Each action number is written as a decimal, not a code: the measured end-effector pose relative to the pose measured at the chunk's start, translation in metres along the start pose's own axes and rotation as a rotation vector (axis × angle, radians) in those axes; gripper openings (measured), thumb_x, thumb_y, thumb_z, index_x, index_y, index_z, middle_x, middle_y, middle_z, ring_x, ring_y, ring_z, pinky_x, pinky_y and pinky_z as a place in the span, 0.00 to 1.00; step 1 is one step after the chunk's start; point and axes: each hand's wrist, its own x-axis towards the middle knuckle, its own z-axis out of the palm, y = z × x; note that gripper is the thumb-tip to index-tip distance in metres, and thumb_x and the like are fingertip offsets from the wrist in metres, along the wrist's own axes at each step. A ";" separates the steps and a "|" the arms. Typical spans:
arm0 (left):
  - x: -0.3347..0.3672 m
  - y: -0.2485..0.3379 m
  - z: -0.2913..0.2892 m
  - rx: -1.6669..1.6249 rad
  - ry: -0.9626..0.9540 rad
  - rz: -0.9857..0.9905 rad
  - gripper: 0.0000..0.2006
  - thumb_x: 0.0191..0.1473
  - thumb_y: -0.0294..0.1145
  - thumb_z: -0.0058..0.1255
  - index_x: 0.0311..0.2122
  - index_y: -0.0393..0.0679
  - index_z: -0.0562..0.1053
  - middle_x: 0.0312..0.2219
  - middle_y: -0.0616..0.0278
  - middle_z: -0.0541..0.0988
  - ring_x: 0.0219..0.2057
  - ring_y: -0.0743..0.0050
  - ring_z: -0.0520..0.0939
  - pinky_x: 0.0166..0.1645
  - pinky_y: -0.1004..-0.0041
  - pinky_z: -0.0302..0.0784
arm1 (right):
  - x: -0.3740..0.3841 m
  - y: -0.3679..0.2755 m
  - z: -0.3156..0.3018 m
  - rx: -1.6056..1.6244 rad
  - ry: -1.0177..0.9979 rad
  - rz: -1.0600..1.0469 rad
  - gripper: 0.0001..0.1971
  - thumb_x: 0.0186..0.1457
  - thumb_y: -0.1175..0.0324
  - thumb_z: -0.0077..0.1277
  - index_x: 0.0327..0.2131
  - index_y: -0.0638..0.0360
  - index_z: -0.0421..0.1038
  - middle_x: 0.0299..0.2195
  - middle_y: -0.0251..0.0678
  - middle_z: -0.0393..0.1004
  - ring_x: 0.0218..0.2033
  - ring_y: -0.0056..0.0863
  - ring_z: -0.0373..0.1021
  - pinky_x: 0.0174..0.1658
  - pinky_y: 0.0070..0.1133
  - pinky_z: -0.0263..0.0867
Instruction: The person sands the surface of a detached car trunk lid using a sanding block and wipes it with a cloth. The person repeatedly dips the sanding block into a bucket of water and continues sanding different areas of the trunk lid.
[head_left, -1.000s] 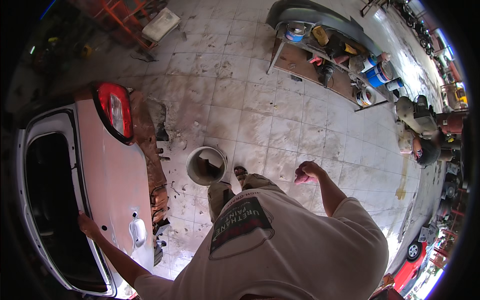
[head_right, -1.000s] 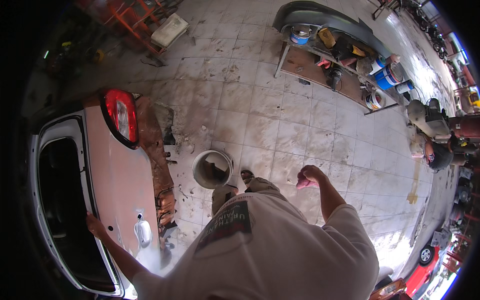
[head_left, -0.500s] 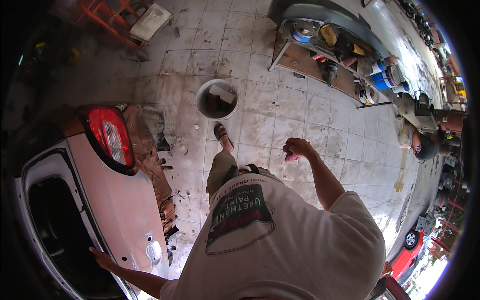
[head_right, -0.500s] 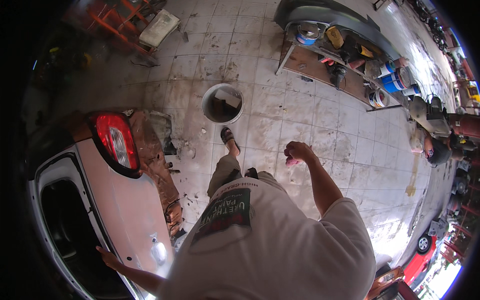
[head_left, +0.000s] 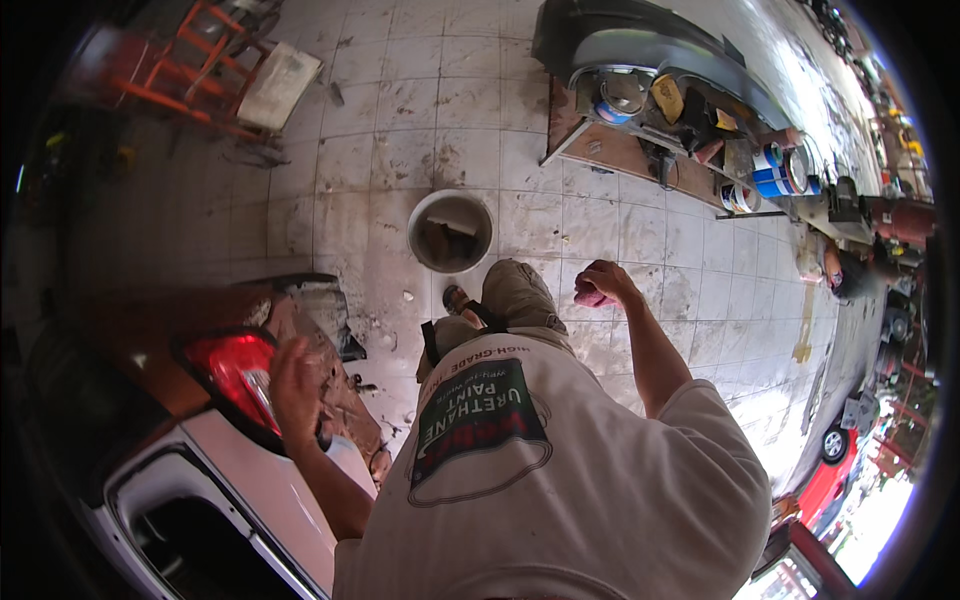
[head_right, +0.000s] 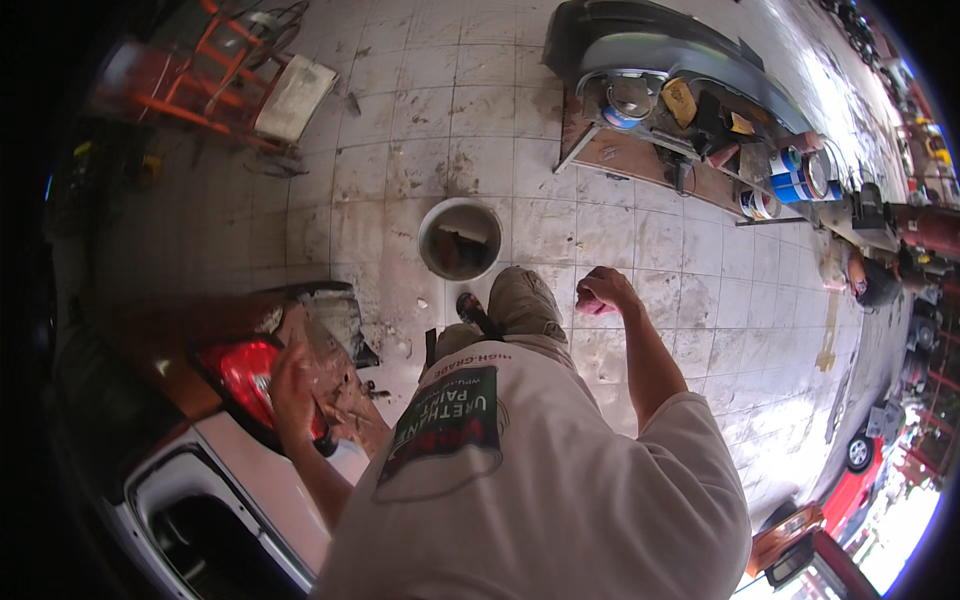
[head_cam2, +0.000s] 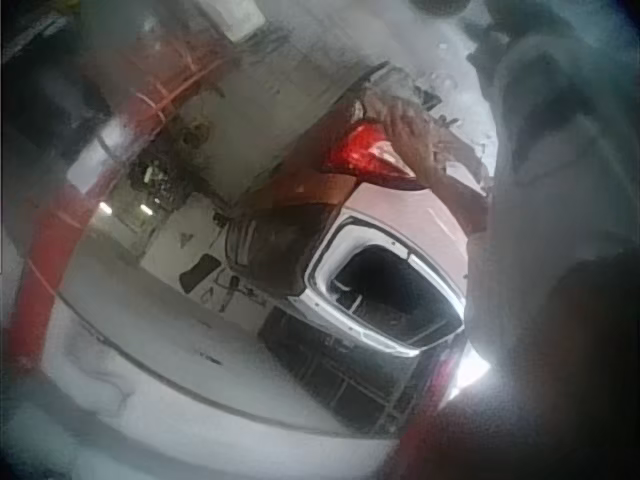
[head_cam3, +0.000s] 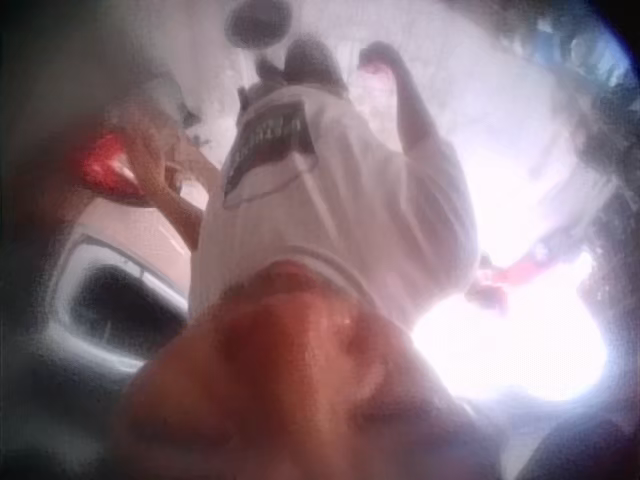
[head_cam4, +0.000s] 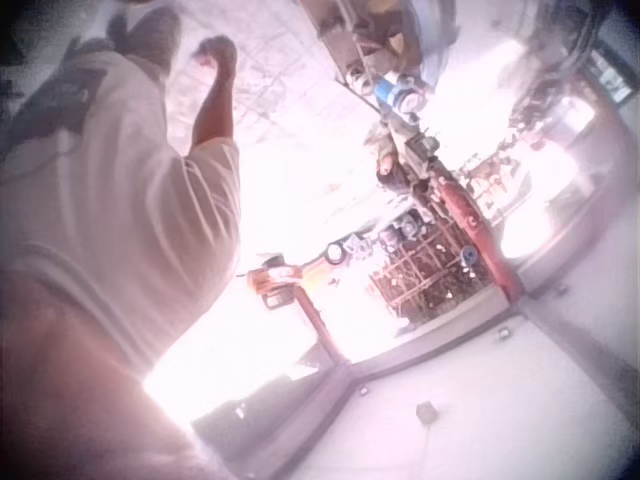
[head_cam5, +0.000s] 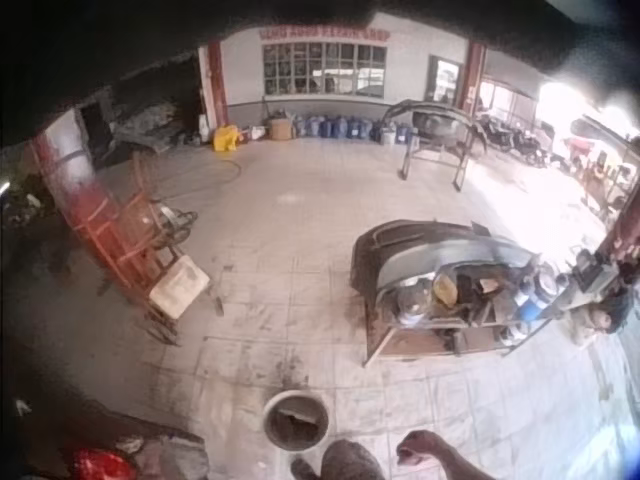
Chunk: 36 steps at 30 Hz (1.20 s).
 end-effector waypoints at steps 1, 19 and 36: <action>0.017 0.009 0.016 -0.034 -0.114 -0.010 0.14 0.71 0.33 0.52 0.54 0.39 0.80 0.51 0.50 0.84 0.52 0.50 0.84 0.60 0.59 0.78 | -0.009 -0.036 -0.004 -0.017 0.032 -0.035 0.17 0.58 0.55 0.64 0.41 0.59 0.86 0.40 0.41 0.88 0.40 0.33 0.84 0.43 0.29 0.80; 0.342 0.151 0.184 0.077 -0.625 -0.130 0.20 0.69 0.44 0.55 0.55 0.38 0.80 0.48 0.41 0.84 0.46 0.41 0.87 0.52 0.55 0.81 | 0.406 -0.267 -0.406 0.181 0.872 -0.164 0.60 0.45 0.42 0.71 0.74 0.66 0.55 0.64 0.62 0.72 0.67 0.52 0.69 0.69 0.36 0.65; 0.370 0.126 0.233 -0.130 -0.688 -0.578 0.22 0.70 0.47 0.57 0.58 0.41 0.81 0.44 0.55 0.88 0.41 0.71 0.88 0.47 0.69 0.82 | 0.485 -0.294 -0.449 -0.196 0.627 0.133 0.74 0.46 0.31 0.69 0.78 0.63 0.29 0.74 0.81 0.32 0.71 0.72 0.58 0.71 0.45 0.62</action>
